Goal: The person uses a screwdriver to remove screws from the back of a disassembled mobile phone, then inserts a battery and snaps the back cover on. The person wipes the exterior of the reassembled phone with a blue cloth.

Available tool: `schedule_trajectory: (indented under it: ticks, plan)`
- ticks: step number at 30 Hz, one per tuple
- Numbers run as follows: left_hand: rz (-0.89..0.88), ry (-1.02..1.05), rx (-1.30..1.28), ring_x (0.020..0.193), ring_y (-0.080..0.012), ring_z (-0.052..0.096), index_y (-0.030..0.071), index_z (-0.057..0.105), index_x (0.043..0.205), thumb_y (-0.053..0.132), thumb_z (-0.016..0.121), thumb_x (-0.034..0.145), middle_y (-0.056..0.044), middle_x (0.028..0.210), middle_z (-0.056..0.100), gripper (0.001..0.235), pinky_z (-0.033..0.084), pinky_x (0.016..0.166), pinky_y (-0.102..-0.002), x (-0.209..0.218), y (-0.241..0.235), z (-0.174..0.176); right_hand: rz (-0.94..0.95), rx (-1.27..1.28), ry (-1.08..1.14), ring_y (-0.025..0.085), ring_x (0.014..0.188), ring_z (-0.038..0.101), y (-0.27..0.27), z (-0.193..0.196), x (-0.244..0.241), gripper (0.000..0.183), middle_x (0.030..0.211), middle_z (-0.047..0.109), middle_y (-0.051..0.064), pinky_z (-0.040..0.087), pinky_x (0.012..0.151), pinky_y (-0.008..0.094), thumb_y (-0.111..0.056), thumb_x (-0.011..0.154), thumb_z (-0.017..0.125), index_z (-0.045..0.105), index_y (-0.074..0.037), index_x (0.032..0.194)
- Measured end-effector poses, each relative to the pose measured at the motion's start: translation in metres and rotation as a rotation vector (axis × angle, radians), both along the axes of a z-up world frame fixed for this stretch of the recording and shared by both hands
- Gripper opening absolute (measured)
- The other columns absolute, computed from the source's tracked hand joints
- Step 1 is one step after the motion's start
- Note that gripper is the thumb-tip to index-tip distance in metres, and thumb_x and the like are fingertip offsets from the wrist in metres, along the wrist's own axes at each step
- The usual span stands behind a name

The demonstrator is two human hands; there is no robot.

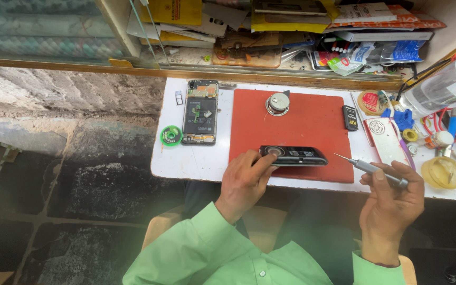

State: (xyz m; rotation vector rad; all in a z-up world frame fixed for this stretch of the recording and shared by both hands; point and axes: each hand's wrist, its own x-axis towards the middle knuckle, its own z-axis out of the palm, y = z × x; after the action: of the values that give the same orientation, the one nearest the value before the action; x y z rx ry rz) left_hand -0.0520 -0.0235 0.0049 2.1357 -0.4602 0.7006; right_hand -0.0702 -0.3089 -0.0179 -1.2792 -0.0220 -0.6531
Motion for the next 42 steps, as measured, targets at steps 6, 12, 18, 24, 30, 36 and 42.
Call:
schedule_trajectory:
  ticks: [6,12,18,24,30,36,42]
  plan:
    - [0.043,-0.038,0.018,0.084,-0.0251,0.058,0.012,0.073,0.109,0.007,0.079,0.085,-0.005,0.091,0.059,0.025,0.048,0.073,-0.040,-0.010,-0.004,-0.014,0.014,0.001,-0.017,0.024,0.090,0.070,0.000,-0.006,-0.002,0.025,0.114,0.069,0.024,0.059,0.084,0.036,0.009,0.111,0.066,0.054,0.002,0.132]
    - [0.090,-0.067,0.028,0.084,-0.0253,0.058,0.011,0.075,0.109,0.006,0.079,0.085,-0.005,0.094,0.061,0.025,0.047,0.073,-0.039,-0.014,-0.010,-0.022,0.014,0.000,-0.017,0.024,0.088,0.070,0.003,-0.006,-0.003,0.025,0.114,0.069,0.024,0.059,0.083,0.035,0.009,0.110,0.066,0.054,0.003,0.131]
    - [0.072,0.067,-0.122,0.103,-0.0295,0.062,0.010,0.065,0.118,0.014,0.082,0.086,-0.008,0.108,0.062,0.037,0.050,0.087,-0.042,-0.008,-0.008,-0.011,0.042,0.010,-0.019,0.024,0.091,0.070,0.008,-0.003,-0.005,0.027,0.114,0.070,0.024,0.060,0.085,0.034,0.010,0.109,0.065,0.054,0.002,0.132]
    - [-0.159,0.239,0.004,0.117,-0.0365,0.058,0.006,0.051,0.139,0.019,0.087,0.077,-0.014,0.130,0.063,0.073,0.046,0.099,-0.046,0.020,0.016,0.002,0.067,0.032,-0.024,0.024,0.101,0.071,0.019,0.000,-0.004,0.029,0.115,0.069,0.021,0.060,0.085,0.035,0.011,0.106,0.064,0.054,0.002,0.132]
    - [-0.179,0.457,-0.079,0.109,-0.0277,0.063,0.012,0.054,0.141,0.020,0.086,0.077,-0.009,0.124,0.065,0.072,0.055,0.093,-0.039,0.024,0.016,0.000,0.073,-0.025,-0.034,0.024,0.102,0.070,0.025,0.001,-0.007,0.030,0.116,0.068,0.021,0.060,0.087,0.036,0.012,0.106,0.064,0.053,0.002,0.132]
    - [-0.223,0.208,-0.125,0.107,-0.0301,0.065,0.009,0.051,0.140,0.012,0.083,0.081,-0.010,0.139,0.062,0.068,0.056,0.092,-0.039,0.023,0.016,-0.008,0.068,-0.018,-0.058,0.025,0.099,0.070,0.026,0.001,-0.006,0.030,0.116,0.068,0.022,0.060,0.087,0.037,0.012,0.106,0.065,0.053,0.002,0.131]
    - [-0.232,0.197,-0.128,0.112,-0.0325,0.064,0.008,0.049,0.141,0.011,0.084,0.081,-0.012,0.139,0.061,0.070,0.057,0.094,-0.039,0.024,0.018,-0.011,0.075,-0.030,-0.068,0.024,0.095,0.069,0.027,-0.004,-0.005,0.029,0.115,0.069,0.021,0.060,0.087,0.036,0.012,0.106,0.065,0.053,0.002,0.131]
